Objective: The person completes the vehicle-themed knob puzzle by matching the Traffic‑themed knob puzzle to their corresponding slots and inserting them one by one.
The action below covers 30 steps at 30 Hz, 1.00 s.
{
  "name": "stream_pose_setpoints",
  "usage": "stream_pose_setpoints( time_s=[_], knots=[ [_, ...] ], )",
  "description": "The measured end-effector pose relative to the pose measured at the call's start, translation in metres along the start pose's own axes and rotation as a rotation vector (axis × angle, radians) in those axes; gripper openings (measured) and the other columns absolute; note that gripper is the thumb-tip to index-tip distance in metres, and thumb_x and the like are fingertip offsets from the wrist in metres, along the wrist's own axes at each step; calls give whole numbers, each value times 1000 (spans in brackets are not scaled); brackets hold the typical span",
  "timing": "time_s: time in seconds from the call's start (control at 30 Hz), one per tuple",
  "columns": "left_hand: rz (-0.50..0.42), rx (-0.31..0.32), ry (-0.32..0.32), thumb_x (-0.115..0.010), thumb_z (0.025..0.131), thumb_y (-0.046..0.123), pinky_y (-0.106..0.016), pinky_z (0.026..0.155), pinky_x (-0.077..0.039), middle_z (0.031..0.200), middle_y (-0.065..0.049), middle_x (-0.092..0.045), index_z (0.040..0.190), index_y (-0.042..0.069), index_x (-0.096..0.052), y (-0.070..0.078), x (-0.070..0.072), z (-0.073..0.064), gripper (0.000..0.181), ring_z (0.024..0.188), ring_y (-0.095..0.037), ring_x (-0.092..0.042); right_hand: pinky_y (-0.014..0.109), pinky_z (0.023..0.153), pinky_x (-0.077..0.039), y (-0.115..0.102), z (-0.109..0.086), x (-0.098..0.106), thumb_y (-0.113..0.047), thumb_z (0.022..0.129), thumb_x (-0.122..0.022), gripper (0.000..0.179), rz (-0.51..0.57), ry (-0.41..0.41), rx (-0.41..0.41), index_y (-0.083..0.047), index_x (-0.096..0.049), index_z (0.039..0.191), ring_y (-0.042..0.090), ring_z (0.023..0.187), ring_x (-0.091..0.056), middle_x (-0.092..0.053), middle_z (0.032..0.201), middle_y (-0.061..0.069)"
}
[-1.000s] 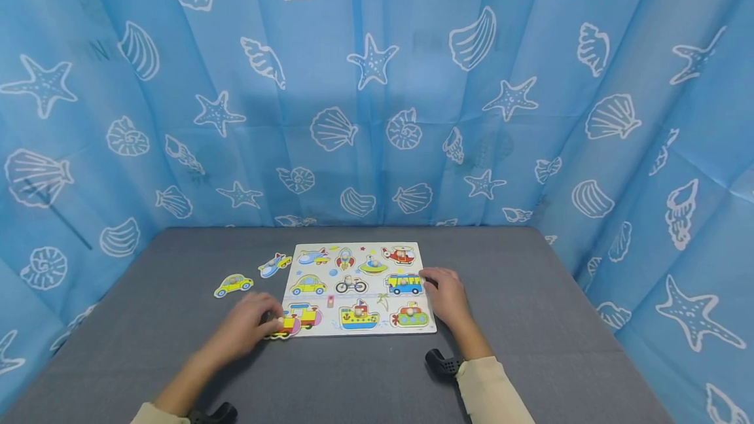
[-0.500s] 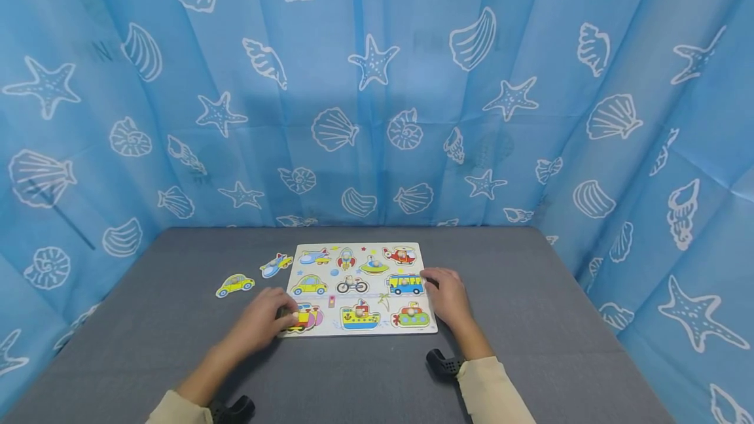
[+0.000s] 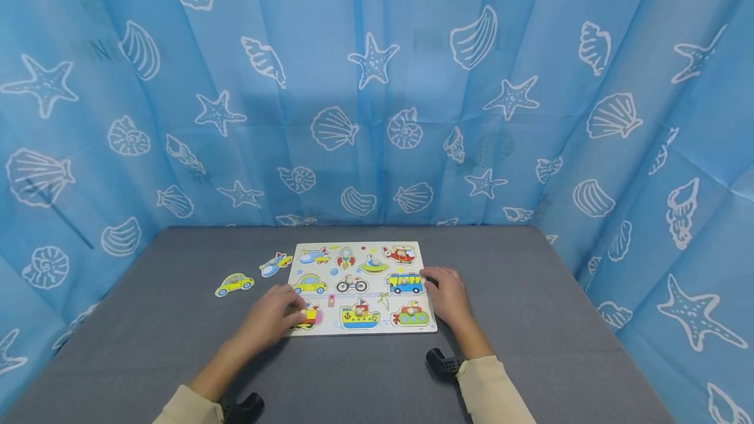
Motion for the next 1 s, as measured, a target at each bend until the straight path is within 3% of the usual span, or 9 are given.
stream_pose_setpoints(
  time_s=[0.3,0.57,1.0],
  knots=[
    [4,19,-4,-82,79,22,-34,73,-45,86,10,-57,83,19,-71,0,-3,1,12,82,-12,-48,57,103,-31,1,1,0,-4,95,-58,30,-4,0,3,0,-64,124,39,127,-43,-59,129,21],
    [2,-19,13,-81,80,21,-34,74,-45,86,12,-57,85,21,-70,2,-3,0,12,84,-11,-49,57,103,-31,1,0,1,-3,95,-59,29,-8,6,4,0,-65,123,39,126,-43,-60,127,21],
    [-144,-17,-53,-78,83,20,-37,77,-46,92,10,-60,94,20,-71,-12,-1,1,13,86,-12,-50,58,103,-32,1,1,-1,-4,95,-59,29,-13,2,14,0,-65,123,38,126,-43,-59,128,21]
  ],
)
Point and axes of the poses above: each hand's wrist, its own z-axis towards the middle knuckle, its own x-axis out of the back of the hand, y = z × x, the point moved 7 cm from there along z, towards the middle knuckle
